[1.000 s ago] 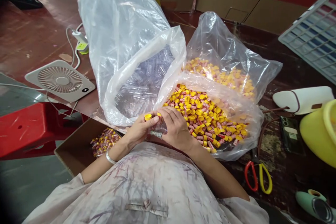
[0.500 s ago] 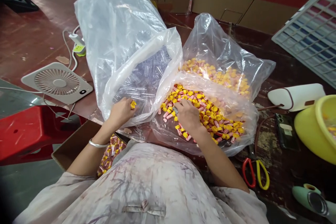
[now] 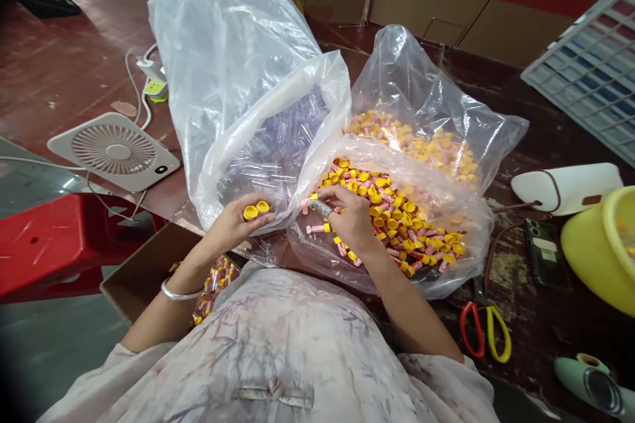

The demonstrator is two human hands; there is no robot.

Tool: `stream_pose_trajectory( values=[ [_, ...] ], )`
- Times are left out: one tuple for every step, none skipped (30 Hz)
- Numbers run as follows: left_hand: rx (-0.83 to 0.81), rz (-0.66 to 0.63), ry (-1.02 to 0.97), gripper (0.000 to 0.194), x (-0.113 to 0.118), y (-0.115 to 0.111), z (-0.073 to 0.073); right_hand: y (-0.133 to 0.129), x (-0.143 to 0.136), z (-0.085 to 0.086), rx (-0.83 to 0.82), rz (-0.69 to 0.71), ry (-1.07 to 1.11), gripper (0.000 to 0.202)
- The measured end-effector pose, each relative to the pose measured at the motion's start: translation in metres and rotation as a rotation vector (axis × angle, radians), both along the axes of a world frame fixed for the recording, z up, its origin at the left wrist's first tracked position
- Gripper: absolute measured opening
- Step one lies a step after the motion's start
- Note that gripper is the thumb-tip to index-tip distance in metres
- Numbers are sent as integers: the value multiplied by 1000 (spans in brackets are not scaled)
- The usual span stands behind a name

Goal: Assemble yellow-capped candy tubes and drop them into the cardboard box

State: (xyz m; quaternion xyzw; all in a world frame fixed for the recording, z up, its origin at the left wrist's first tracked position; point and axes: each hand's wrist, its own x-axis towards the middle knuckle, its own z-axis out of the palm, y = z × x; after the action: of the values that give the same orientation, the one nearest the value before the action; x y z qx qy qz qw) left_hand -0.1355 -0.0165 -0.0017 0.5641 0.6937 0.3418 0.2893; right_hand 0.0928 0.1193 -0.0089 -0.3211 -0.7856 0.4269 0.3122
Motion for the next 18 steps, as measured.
stream_pose_trajectory(
  values=[
    [5,-22,-64,28,6,-1,4,-3,-1,7,-20,0,65,16],
    [4,-38,-123,28,12,0,6,-6,-3,13,-12,16,89,18],
    [-1,-50,-181,29,17,0,9,-10,-5,19,22,48,90,19],
    [-7,-59,-239,30,22,1,10,-13,-6,23,73,89,83,18],
    [-13,-65,-300,30,26,2,11,-16,-7,25,134,141,71,19],
    [-15,-61,-372,31,29,2,11,-19,-9,26,200,196,54,21],
    [-18,-44,-457,31,32,3,10,-22,-9,26,269,247,30,27],
    [-23,-20,-555,32,35,3,9,-25,-10,24,336,287,0,35],
    [-29,12,-659,33,38,4,8,-29,-11,20,398,304,-29,44],
    [-34,51,-761,34,42,4,6,-32,-13,16,453,294,-50,51],
    [-41,90,-854,35,47,6,3,-36,-15,12,499,268,-62,57],
    [-50,121,-933,35,52,7,1,-41,-17,7,532,234,-63,59],
    [-59,145,-995,35,57,8,-1,-45,-20,4,548,202,-59,60],
    [-66,169,-1041,36,60,8,-3,-48,-22,3,551,183,-53,59],
    [-75,186,-1068,36,60,6,-4,-50,-23,3,549,190,-53,59],
    [-87,188,-1072,35,57,2,-5,-50,-22,6,545,234,-66,60],
    [-104,171,-1046,35,49,-6,-4,-48,-20,11,535,302,-89,61],
    [-126,141,-996,34,37,-17,-2,-43,-16,17,517,381,-122,65]
  ],
)
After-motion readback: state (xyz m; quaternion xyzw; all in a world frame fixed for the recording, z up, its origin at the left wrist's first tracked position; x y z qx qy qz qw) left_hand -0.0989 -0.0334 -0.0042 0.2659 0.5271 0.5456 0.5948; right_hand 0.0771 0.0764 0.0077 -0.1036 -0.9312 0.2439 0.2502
